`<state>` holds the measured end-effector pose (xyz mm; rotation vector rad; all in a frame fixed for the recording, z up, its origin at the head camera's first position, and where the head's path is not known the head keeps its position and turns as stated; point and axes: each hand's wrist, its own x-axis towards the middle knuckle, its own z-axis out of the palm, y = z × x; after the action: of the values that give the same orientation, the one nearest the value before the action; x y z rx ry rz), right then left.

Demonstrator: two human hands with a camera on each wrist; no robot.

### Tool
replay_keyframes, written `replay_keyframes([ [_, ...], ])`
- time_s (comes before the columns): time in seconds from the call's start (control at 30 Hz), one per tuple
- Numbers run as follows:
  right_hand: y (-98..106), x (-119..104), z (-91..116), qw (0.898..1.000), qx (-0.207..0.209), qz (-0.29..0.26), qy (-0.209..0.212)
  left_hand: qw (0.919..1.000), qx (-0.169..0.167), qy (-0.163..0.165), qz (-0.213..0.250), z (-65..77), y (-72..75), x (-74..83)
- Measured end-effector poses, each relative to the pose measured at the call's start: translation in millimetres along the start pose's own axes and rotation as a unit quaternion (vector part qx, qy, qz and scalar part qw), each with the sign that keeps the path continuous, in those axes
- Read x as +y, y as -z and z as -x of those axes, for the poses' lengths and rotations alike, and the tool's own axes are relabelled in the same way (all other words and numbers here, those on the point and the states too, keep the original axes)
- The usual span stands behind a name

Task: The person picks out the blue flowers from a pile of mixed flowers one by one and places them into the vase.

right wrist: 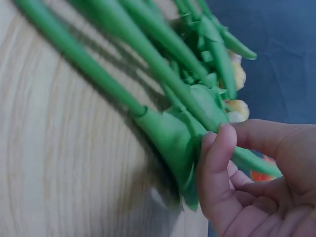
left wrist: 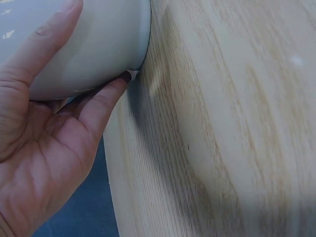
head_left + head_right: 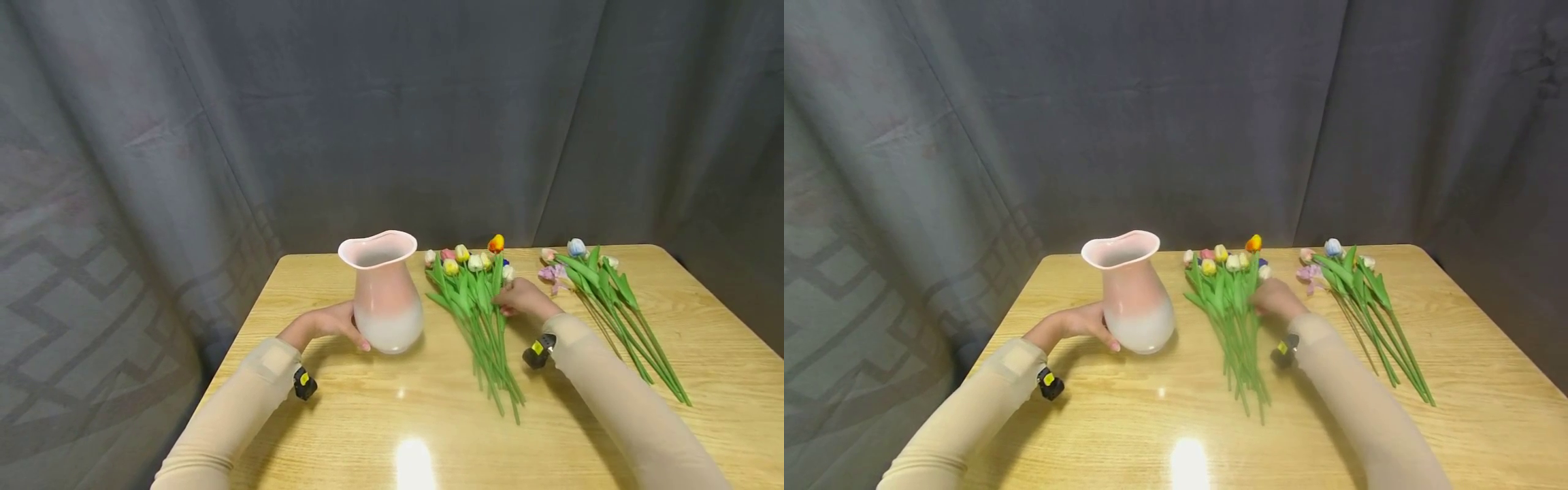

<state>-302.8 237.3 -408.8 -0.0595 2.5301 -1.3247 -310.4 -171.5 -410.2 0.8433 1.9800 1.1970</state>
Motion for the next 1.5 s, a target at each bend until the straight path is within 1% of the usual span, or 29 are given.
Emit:
replay_keyframes([
  [0.07, 2, -1, 3, 0.999, 0.000, -0.044, 0.003, 1.0000, -0.001, 0.002, 0.001, 0.0, 0.0, -0.6],
  [0.17, 7, -4, 4, 0.994, 0.011, -0.108, 0.031, 1.0000, 0.000, 0.001, 0.002, -0.3, 0.3, -1.7],
  [0.23, 13, -7, 5, 0.989, 0.035, -0.127, 0.070, 1.0000, 0.001, -0.001, 0.002, -0.5, 0.5, -2.1],
  [0.3, 20, -12, 7, 0.979, 0.070, -0.147, 0.123, 1.0000, 0.000, -0.002, 0.002, -0.7, 0.4, -2.2],
  [0.33, 24, -15, 9, 0.972, 0.094, -0.151, 0.151, 1.0000, 0.000, -0.003, 0.001, -0.7, 0.3, -2.0],
  [0.4, 33, -22, 14, 0.955, 0.143, -0.160, 0.204, 1.0000, -0.002, -0.004, 0.002, -0.6, 0.1, -1.5],
  [0.47, 43, -29, 20, 0.932, 0.183, -0.184, 0.254, 1.0000, -0.002, -0.003, 0.001, -0.2, 0.2, -0.7],
  [0.53, 54, -37, 27, 0.908, 0.216, -0.203, 0.295, 1.0000, -0.001, -0.004, -0.001, 0.2, 0.7, 0.0],
  [0.6, 66, -43, 36, 0.890, 0.248, -0.208, 0.322, 1.0000, 0.000, -0.007, -0.002, 0.6, 1.5, 0.5],
  [0.63, 71, -46, 40, 0.883, 0.266, -0.205, 0.329, 1.0000, 0.001, -0.009, -0.003, 0.8, 1.9, 0.7],
  [0.67, 77, -48, 43, 0.879, 0.285, -0.195, 0.329, 0.9999, 0.001, -0.010, -0.003, 1.0, 2.4, 0.9],
  [0.73, 88, -50, 51, 0.880, 0.334, -0.143, 0.305, 0.9999, 0.001, -0.012, -0.003, 1.1, 3.3, 0.2],
  [0.8, 97, -50, 57, 0.887, 0.379, -0.068, 0.255, 0.9999, 0.001, -0.013, -0.002, 1.3, 3.7, 0.0],
  [0.87, 105, -48, 62, 0.893, 0.404, 0.001, 0.196, 0.9999, 0.002, -0.014, -0.001, 1.9, 4.1, 0.1],
  [0.93, 112, -44, 66, 0.897, 0.413, 0.061, 0.143, 0.9999, 0.003, -0.011, 0.000, 2.5, 4.5, 0.4],
  [0.97, 115, -40, 67, 0.901, 0.410, 0.081, 0.118, 0.9999, 0.004, -0.010, 0.001, 3.0, 4.6, 0.9],
  [1.03, 121, -33, 69, 0.910, 0.395, 0.103, 0.078, 1.0000, 0.005, -0.007, 0.001, 3.6, 5.0, 1.5],
  [1.1, 125, -24, 70, 0.920, 0.369, 0.122, 0.038, 1.0000, 0.008, -0.003, 0.001, 3.8, 5.1, 2.1],
  [1.17, 129, -13, 71, 0.932, 0.335, 0.138, 0.000, 1.0000, 0.010, -0.002, 0.000, 3.8, 4.8, 2.6],
  [1.27, 133, 4, 71, 0.940, 0.301, 0.154, -0.040, 0.9999, 0.011, 0.000, 0.002, 4.0, 4.1, 2.5],
  [1.37, 135, 24, 70, 0.944, 0.282, 0.165, -0.057, 1.0000, 0.005, -0.003, 0.005, 3.2, 3.4, 0.6],
  [1.5, 137, 49, 70, 0.945, 0.258, 0.192, -0.055, 0.9999, -0.003, -0.011, 0.011, 1.3, 2.4, -2.7],
])
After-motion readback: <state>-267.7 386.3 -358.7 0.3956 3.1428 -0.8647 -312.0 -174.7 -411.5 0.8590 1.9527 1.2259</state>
